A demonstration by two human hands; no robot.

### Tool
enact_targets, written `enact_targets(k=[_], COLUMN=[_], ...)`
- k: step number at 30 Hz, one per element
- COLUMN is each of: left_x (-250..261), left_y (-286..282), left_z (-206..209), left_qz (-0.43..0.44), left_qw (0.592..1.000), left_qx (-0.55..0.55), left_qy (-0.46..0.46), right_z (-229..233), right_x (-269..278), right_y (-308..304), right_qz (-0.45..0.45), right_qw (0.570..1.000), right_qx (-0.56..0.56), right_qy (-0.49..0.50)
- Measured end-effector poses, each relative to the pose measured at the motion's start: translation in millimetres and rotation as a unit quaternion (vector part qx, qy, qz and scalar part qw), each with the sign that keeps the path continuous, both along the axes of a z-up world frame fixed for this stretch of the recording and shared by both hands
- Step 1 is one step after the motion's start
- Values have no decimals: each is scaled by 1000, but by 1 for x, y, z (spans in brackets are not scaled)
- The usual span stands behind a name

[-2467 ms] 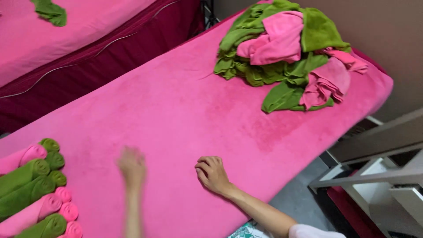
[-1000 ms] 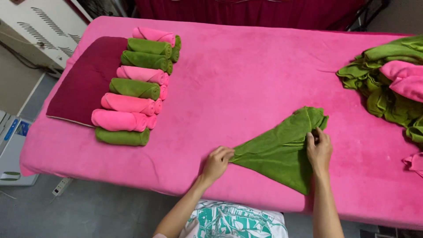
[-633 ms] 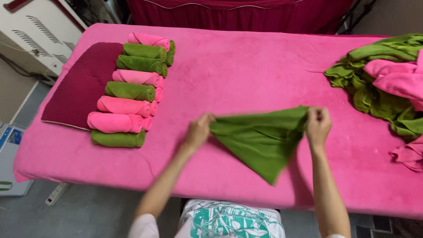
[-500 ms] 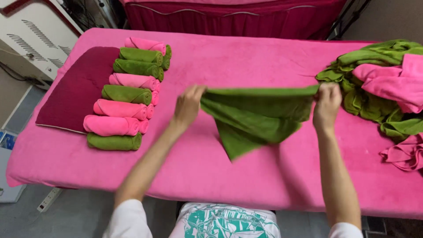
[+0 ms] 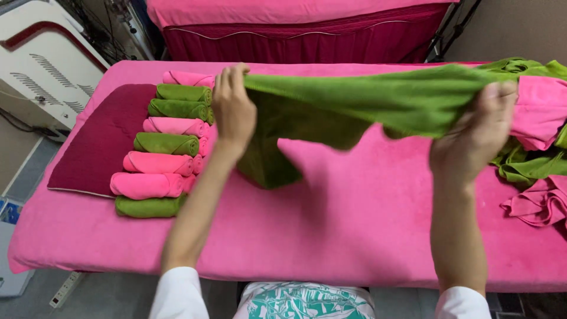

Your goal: Folding and rolling towels on a massage table in a spa setting

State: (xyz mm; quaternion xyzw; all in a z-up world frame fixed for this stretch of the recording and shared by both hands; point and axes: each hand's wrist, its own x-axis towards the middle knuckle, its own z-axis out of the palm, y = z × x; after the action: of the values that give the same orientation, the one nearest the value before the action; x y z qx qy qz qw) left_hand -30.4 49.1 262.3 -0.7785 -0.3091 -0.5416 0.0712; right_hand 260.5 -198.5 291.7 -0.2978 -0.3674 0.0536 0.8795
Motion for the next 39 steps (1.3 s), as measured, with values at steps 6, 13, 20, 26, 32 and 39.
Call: enact_targets(k=[6, 13, 20, 26, 32, 39], left_x=[77, 45, 13, -26, -76, -118], left_y=[-142, -133, -136, -107, -70, -70], left_z=[-97, -112, -88, -81, -78, -21], left_qz=[-222, -348, -373, -328, -262, -224], left_qw=[961, 929, 924, 941, 964, 973], left_qx=[164, 61, -28, 8, -33, -53], left_qy=[-36, -108, -80, -87, -34, 16], right_z=[-56, -80, -185, -216, -210, -189], right_x=[-85, -83, -92, -99, -68, 50], right_y=[5, -28, -14, -16, -25, -50], right_qz=[-35, -177, 48, 281, 310, 106], right_qw=[967, 885, 874, 779, 750, 890], right_qx=[-247, -243, -311, -424, -421, -386], right_qy=[-45, -355, -371, -367, -407, -217])
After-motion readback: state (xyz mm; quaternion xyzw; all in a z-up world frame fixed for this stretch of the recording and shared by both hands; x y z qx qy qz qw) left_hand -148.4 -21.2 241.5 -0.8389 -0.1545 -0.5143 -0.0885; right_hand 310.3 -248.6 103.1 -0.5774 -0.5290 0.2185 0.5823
